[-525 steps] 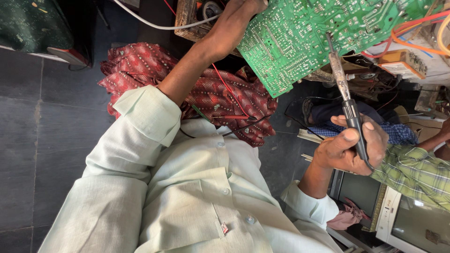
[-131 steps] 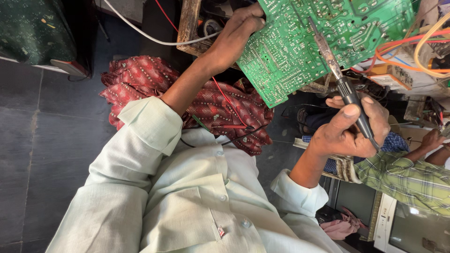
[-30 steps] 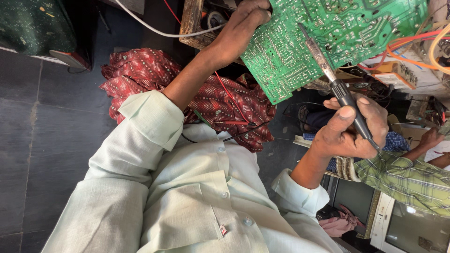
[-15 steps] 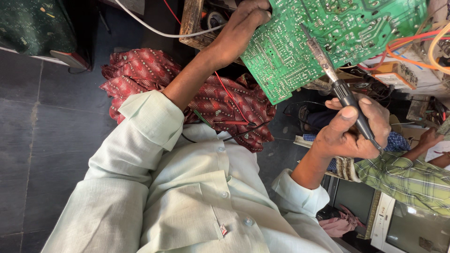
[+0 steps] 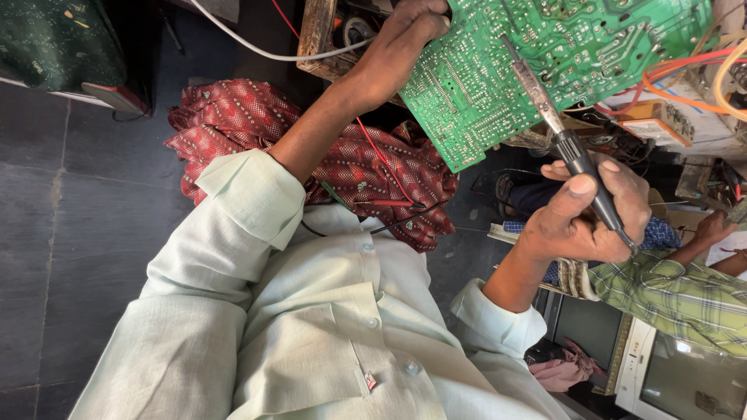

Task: The person tests a green circuit board with a multimeter, then uses a soldering iron to reflow solder joints on the board. The person holds the board with one hand and manipulates the tools with the other.

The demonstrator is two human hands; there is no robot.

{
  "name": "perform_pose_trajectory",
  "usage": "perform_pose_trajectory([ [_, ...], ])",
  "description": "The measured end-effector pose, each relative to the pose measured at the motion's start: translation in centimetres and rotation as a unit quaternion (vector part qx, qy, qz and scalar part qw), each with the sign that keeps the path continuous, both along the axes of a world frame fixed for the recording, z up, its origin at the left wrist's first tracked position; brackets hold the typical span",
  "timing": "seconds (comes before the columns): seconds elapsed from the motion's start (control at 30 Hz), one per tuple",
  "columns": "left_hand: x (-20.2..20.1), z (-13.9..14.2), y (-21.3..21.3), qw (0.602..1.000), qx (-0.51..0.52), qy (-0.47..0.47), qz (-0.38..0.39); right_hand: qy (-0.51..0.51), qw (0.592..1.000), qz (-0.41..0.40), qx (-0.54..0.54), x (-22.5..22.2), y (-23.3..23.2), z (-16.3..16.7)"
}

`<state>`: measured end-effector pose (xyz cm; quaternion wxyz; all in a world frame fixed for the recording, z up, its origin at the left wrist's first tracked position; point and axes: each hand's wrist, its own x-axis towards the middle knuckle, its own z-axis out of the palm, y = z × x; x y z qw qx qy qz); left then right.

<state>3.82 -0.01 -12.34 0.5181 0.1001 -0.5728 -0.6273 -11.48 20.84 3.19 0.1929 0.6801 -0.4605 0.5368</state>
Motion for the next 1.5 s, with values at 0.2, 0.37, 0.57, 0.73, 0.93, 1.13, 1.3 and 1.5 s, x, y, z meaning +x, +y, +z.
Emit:
perform_pose_trajectory([
  [0.2,0.0,0.3,-0.1,1.000,0.000,0.025,-0.005,0.014,1.000,-0.002,-0.001,0.1,-0.3,0.3],
  [0.37,0.1,0.2,-0.2,1.000,-0.002,0.017,0.001,0.001,1.000,-0.002,0.006,0.1,-0.2,0.3],
  [0.57,-0.1,0.1,-0.2,1.000,-0.001,0.012,-0.005,0.002,1.000,0.002,0.002,-0.2,-0.3,0.2],
  [0.73,0.0,0.1,-0.1,1.000,-0.012,0.014,0.012,-0.013,1.000,0.001,0.008,-0.1,-0.3,0.3],
  [0.93,0.1,0.3,-0.1,1.000,0.004,0.018,0.000,-0.005,1.000,-0.007,0.009,0.6,-0.5,0.7],
  [1.13,0.0,0.2,-0.2,1.000,-0.002,0.026,0.005,0.016,1.000,-0.014,-0.005,0.4,-0.2,1.1],
  [1.3,-0.1,0.1,-0.3,1.000,-0.006,0.030,0.003,0.002,1.000,-0.004,-0.001,0.2,-0.2,1.0],
  [1.5,-0.4,-0.1,-0.5,0.999,-0.022,0.037,0.003,0.027,1.000,-0.014,-0.001,0.6,-0.3,1.0],
])
